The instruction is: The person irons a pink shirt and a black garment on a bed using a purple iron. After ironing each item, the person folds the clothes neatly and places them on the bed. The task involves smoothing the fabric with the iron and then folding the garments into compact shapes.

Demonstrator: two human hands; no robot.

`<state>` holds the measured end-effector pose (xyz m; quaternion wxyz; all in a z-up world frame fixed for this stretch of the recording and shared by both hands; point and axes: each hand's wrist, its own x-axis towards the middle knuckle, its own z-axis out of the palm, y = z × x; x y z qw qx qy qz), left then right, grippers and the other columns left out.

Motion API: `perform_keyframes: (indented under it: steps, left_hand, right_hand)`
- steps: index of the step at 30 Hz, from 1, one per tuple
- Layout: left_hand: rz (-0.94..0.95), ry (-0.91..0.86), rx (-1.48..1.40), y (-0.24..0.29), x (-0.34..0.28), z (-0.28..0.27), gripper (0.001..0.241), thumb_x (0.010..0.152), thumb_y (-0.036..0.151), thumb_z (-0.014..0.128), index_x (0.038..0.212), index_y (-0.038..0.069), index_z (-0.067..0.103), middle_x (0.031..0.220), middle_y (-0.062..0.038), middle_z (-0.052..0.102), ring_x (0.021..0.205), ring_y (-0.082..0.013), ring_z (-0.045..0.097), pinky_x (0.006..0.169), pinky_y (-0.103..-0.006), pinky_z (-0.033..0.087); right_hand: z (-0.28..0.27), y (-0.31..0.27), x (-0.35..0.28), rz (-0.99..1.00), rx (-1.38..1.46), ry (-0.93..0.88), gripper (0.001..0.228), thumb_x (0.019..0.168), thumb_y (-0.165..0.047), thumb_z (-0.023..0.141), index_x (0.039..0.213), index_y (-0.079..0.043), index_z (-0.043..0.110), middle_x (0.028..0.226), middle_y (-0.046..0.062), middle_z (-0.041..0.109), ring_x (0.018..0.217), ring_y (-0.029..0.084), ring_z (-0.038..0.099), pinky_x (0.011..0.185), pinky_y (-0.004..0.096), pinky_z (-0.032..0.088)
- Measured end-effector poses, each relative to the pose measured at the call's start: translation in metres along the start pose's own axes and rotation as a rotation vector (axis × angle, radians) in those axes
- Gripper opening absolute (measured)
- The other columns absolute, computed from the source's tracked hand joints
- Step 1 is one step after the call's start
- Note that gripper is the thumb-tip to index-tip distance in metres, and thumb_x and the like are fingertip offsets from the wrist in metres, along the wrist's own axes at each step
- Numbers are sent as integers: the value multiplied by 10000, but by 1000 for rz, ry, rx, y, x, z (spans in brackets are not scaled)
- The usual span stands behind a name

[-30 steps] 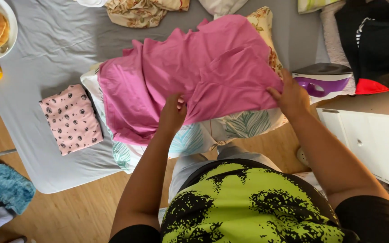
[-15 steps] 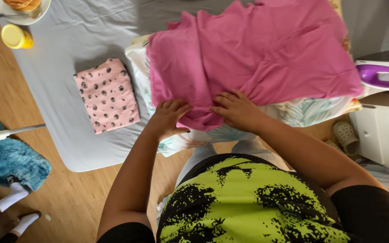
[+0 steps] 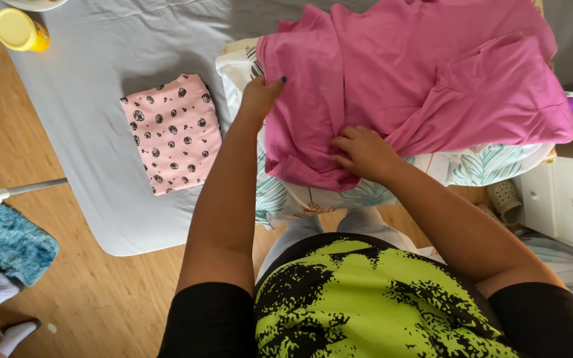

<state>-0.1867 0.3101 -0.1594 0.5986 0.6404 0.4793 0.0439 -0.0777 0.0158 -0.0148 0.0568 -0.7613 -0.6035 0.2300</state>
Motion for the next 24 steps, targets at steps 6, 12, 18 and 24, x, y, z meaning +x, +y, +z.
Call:
perform_keyframes:
  steps: [6,12,18,24]
  left_hand:
    - [41,398,-316,-5,-97,-78,342,979,368,658,1115,55,651,1049,-153,666,955,-294,628,729,-410,566]
    - [671,227,310,33,-228,-50,499,929,184,794,1340,16,565,1283,-243,578,1268,-473,535,1075,-546,457]
    - [699,-250,1046,3,-218,-37,598,845,444,748,1337,190,523,1108,-71,627,992,-348,702,830,-536,576]
    - [556,-740,1183,25,-261,-91,258,921,370,564,944,188,745,963,-109,740,892,-380,730,744,-528,563]
  right_hand:
    - [-10,-23,-5,-49,77,129,690,861,-500,703,1494,-301,515,1457,96,486,1340,345,480,975,461,445]
    - [-14,-33,-25,-233,21,263,794,750,-589,776,1439,-253,567,1559,134,415,1458,374,388,1076,466,385]
    - [-13,-23,-29,-314,-143,132,895,589,-396,906,1403,-258,560,1624,123,356,1504,370,336,1114,501,365]
    - [-45,-36,-36,-359,-188,-1,696,638,-237,895,1264,-248,591,1614,78,361,1510,332,344,1127,529,371]
